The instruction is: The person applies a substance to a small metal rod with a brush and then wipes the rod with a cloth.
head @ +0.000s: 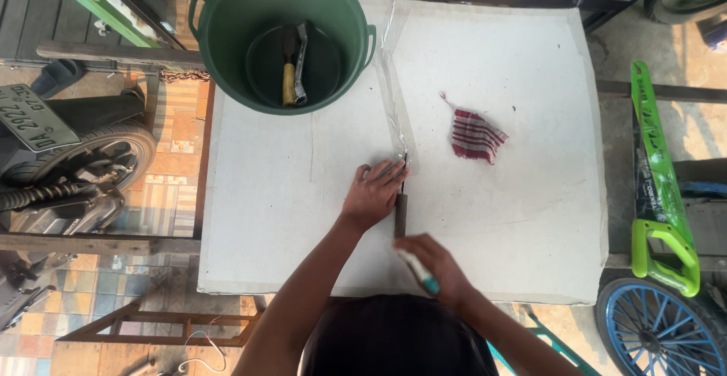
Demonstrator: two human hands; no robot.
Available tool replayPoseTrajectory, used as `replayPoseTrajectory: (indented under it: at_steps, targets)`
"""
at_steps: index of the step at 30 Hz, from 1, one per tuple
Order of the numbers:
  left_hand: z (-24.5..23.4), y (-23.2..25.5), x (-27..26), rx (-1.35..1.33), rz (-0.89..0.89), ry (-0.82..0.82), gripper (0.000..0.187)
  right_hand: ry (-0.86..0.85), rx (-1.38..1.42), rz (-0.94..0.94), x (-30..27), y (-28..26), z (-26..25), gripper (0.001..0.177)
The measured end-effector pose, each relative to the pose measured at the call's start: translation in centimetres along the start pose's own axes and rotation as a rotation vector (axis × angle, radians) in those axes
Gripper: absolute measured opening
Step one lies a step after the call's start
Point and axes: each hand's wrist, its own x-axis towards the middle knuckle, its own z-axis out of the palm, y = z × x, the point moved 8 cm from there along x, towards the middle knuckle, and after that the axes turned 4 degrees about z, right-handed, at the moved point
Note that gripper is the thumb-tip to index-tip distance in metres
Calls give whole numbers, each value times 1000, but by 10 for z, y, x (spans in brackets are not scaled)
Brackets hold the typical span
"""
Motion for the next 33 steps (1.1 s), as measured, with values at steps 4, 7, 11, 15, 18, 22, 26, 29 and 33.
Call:
replayPoseTrajectory:
  at_steps: [4, 7, 11, 15, 18, 22, 26, 29, 33]
  targets:
    - [-1, 0, 1, 11, -18, -21, 46, 207, -30, -16, 30, 10, -32, 56]
    - [2, 0, 2, -18, -29, -56, 45, 132, -163, -28, 44, 13, -16, 50]
    - [-2, 2, 0, 34, -18, -1, 40, 16, -193, -160, 9, -17, 2, 48]
    - [0, 1, 3, 29, -8, -1, 40, 44, -83, 10, 15, -1, -7, 44]
    - [0, 2, -1, 25, -7, -25, 40, 161, -157, 76, 23, 16, -14, 33]
    - [-3, 5, 2, 17, -3, -17, 39, -44, -263, -264, 0, -15, 16, 16]
    - [-7, 6, 2, 2, 0, 6, 39, -282, -36, 71, -15, -11, 36, 39]
    - [-12, 4, -4, -85, -46, 34, 39, -135, 238, 491, -15, 19, 30, 41]
    - [-14, -9, -26, -436, -266, 170, 53, 92, 318, 611, -8, 37, 27, 28]
